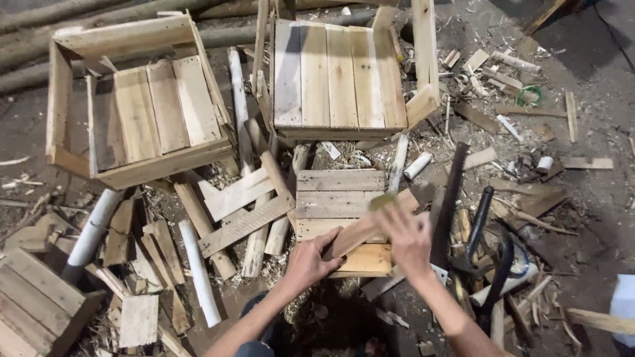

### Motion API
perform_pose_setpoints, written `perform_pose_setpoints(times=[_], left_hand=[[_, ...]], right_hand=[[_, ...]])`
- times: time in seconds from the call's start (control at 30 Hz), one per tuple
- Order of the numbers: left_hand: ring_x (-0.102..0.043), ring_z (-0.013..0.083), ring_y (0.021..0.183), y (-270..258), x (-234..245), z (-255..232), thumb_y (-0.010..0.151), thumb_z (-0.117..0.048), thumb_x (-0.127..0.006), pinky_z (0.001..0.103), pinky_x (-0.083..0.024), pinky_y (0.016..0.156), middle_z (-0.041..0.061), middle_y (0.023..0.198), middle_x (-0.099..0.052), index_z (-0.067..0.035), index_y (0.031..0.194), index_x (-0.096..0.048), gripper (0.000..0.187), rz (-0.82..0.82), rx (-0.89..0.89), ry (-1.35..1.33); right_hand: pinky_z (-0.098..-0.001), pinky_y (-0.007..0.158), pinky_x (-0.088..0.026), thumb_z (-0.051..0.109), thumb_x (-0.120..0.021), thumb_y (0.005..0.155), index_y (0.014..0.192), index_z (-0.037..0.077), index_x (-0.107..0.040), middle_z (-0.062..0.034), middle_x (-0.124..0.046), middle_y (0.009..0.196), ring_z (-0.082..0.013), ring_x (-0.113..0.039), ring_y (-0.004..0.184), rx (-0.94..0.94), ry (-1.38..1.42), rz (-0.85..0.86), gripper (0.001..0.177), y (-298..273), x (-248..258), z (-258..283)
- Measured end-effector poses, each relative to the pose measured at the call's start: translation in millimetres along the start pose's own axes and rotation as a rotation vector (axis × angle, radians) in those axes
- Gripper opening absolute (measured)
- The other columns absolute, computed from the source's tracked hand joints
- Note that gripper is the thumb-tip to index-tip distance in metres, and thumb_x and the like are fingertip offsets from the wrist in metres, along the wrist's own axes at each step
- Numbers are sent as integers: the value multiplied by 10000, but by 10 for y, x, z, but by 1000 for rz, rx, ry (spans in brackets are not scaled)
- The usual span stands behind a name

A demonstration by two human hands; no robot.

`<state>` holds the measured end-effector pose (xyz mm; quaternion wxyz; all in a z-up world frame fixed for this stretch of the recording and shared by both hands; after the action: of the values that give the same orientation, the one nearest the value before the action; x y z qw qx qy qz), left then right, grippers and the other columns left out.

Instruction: The person smooths a wooden plank using a sanding block, holding the plank with one hand and rubbing the block along its length with the other. The person flips the plank to sand the other side and continues smoothing the surface.

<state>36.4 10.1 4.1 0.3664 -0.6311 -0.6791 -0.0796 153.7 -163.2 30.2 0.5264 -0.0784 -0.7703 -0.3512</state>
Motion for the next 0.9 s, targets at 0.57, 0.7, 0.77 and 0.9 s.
perform_pose_setpoints(times=[0.57, 0.7, 0.77, 0.9], left_hand=[[-516, 68, 406, 47, -134, 103, 748, -177, -736, 164, -488, 342, 110, 962, -714, -165, 1351, -446, 669, -56, -157, -133], [-654, 128, 519, 52, -87, 41, 716, -172, -730, 191, -590, 444, 145, 1067, -672, -181, 1351, -436, 700, -56, -93, -94], [-633, 102, 541, 79, -90, 96, 733, -213, -728, 177, -573, 461, 90, 1024, -686, -236, 1365, -418, 704, -25, -52, -54], [-589, 75, 520, 97, -173, 152, 735, -248, -736, 162, -501, 402, 50, 994, -702, -269, 1363, -423, 702, -8, -23, -46]], right_hand=[[-576, 1120, -213, -79, -564, 726, 1359, 247, -444, -53, -430, 1435, -299, -377, 1328, -209, 314, 111, 722, -156, -130, -15], [-468, 1025, -335, -92, -527, 632, 1279, 206, -520, -54, -504, 1351, -296, -364, 1323, -57, 425, 83, 712, 72, 174, 276], [-533, 1060, -235, 161, -581, 726, 1310, 218, -491, -47, -439, 1400, -270, -315, 1344, -80, 412, 116, 593, 23, 117, 270], [-509, 1160, -195, -174, -460, 675, 1380, 246, -394, -56, -386, 1463, -236, -295, 1387, -335, 265, 53, 824, -185, -152, -88]])
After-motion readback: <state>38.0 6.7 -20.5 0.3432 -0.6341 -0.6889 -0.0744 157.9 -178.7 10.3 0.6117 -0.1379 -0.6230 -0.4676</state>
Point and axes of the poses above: each hand's wrist, its own y-axis towards the middle knuckle, its own x-axis out of the back of the hand, z = x × y, the point moved 4 cm from there along y, towards the middle knuckle
